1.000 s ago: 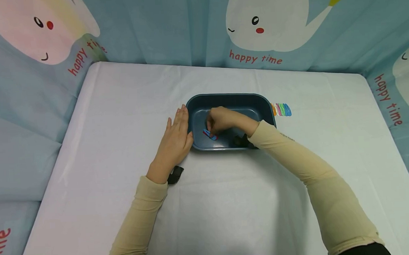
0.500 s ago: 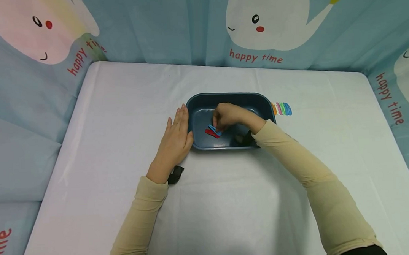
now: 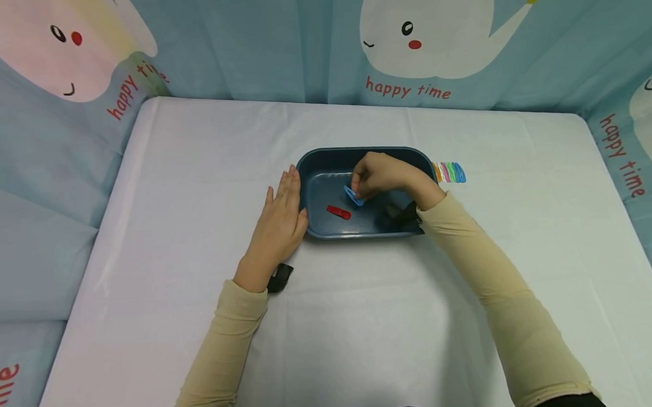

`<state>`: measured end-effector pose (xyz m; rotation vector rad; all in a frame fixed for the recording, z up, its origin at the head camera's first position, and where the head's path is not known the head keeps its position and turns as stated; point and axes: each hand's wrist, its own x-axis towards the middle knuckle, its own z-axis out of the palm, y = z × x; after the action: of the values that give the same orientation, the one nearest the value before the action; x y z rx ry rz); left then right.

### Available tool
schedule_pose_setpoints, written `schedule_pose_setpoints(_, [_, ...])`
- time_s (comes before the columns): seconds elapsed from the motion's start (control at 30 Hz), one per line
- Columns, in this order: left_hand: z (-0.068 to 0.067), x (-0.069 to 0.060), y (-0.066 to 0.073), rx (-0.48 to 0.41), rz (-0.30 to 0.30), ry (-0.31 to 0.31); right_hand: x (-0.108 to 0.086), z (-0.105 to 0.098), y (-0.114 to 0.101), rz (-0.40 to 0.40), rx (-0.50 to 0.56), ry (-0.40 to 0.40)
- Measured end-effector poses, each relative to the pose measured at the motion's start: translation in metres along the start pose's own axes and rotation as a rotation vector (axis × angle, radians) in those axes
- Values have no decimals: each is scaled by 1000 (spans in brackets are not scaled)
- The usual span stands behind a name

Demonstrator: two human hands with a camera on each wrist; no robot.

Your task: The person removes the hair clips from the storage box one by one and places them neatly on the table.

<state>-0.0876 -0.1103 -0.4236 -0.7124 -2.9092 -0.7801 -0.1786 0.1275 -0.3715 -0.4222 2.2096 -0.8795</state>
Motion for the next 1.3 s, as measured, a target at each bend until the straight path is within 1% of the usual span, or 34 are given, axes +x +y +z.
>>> schedule_pose_setpoints(0.17, [-2,4,-1,-1,1,4,-13,-13,2,-73,31,70])
schedule_pose_setpoints(0.27, [-1,2,0,-8,-11,-8,-25,-16,6,-119,46,107])
schedule_pose_setpoints(0.4, [-2,-1,0,0,-21,-9,-41,-20,11,-164,124,162])
schedule_pose_setpoints(0.53, [-4,-1,-3,3,-15,10,-55,-25,17,-156,179,232])
schedule_pose_setpoints(0.67, [-4,-1,-3,-8,1,50,-69,-28,28,-171,237,282])
schedule_pose_setpoints(0.8, [1,-1,2,-13,20,62,-84,-28,42,-191,293,308])
schedule_pose_setpoints(0.9, [8,-2,5,-17,28,61,-92,-28,51,-197,301,324])
schedule_pose_setpoints(1.0, [10,-1,6,-20,33,83,-96,-29,56,-202,309,343])
schedule_pose_setpoints(1.13, [9,-1,3,-16,37,127,-94,-30,60,-203,329,342])
schedule_pose_setpoints(1.23, [7,-3,0,-10,40,131,-93,-29,61,-204,335,338])
schedule_pose_setpoints(1.3, [4,-2,-1,-5,40,122,-92,-30,61,-214,330,346])
